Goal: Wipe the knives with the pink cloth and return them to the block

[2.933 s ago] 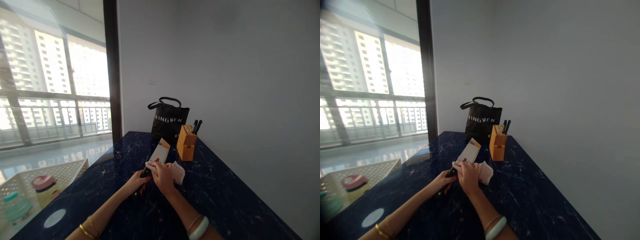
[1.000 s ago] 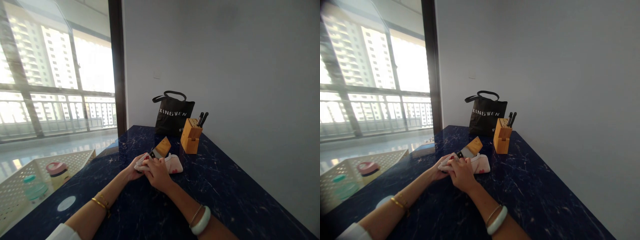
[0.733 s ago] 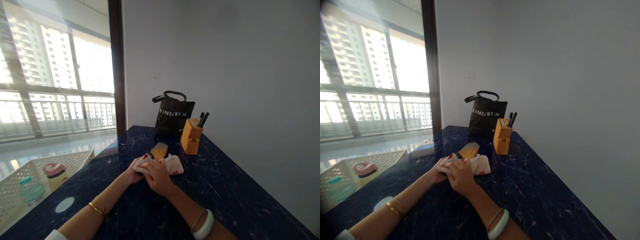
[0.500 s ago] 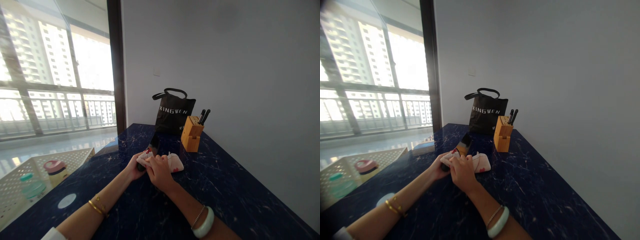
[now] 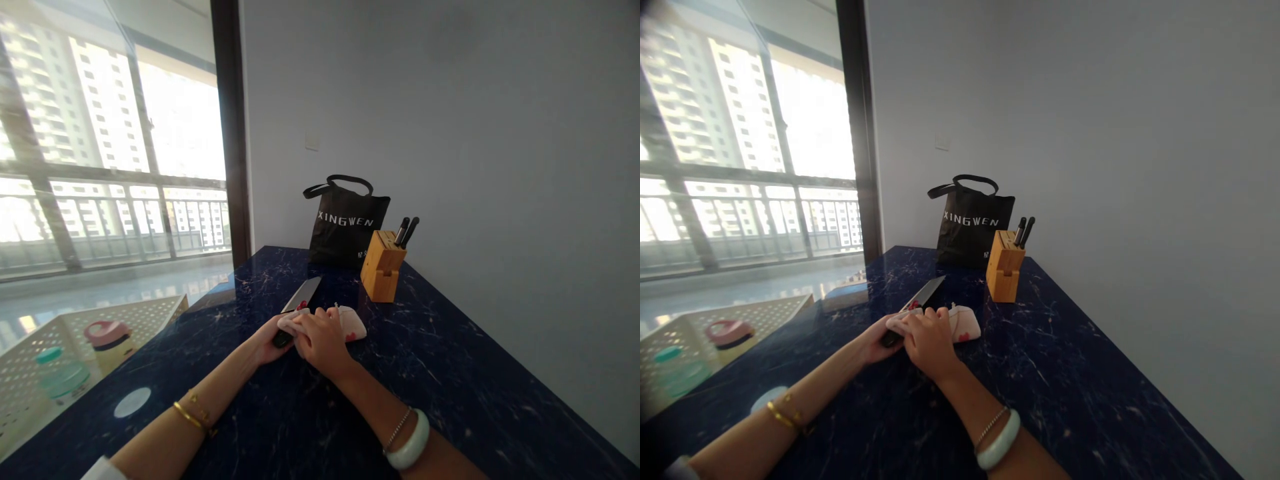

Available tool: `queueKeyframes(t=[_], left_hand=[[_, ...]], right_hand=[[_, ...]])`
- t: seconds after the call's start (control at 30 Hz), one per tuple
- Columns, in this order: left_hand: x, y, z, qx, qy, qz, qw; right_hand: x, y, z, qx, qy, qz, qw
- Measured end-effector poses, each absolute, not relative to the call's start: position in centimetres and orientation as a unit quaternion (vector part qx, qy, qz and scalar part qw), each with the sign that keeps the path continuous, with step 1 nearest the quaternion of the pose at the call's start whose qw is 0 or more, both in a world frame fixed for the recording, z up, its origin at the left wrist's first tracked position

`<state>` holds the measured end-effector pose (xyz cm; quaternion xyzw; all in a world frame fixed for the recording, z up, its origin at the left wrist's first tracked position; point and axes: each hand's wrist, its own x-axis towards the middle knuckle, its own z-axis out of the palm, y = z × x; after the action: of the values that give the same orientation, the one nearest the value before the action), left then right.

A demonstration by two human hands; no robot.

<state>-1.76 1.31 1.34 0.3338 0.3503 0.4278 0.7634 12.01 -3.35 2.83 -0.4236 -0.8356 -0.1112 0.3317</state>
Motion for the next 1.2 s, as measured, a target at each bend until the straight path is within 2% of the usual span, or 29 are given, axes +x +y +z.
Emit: queueKeyframes(t=[0.23,0.47,0.6,0.73,1.2], left_hand=[[-1.6,1.4,0.4,0.318,0.304,0.417,0.795],[-1.4,0.8,1.0,0.298,0.315,0.423,0.796],[-1.1,0.4,1.4,0.329,0.260,0.374,0.827],[-1.0,0.1,1.6,0.346,0.236,0.351,0.838],[-1.8,0.5,1.5,0.305,0.263,0.421,0.813]], right_hand=[[13.3,-1.4,2.7,-0.529,-0.782,-0.129,0.304],[12.2,-2.4,2.8,-0.419,-0.848,-0.102,0.310],[13.6,-0.5,2.6,-0.496,-0.795,-0.124,0.325],[14.9,0.7,2.4,-0.550,-0.769,-0.132,0.297],[12.5,-4.3,4.5,-0.376,-0.888,-0.088,0.249]])
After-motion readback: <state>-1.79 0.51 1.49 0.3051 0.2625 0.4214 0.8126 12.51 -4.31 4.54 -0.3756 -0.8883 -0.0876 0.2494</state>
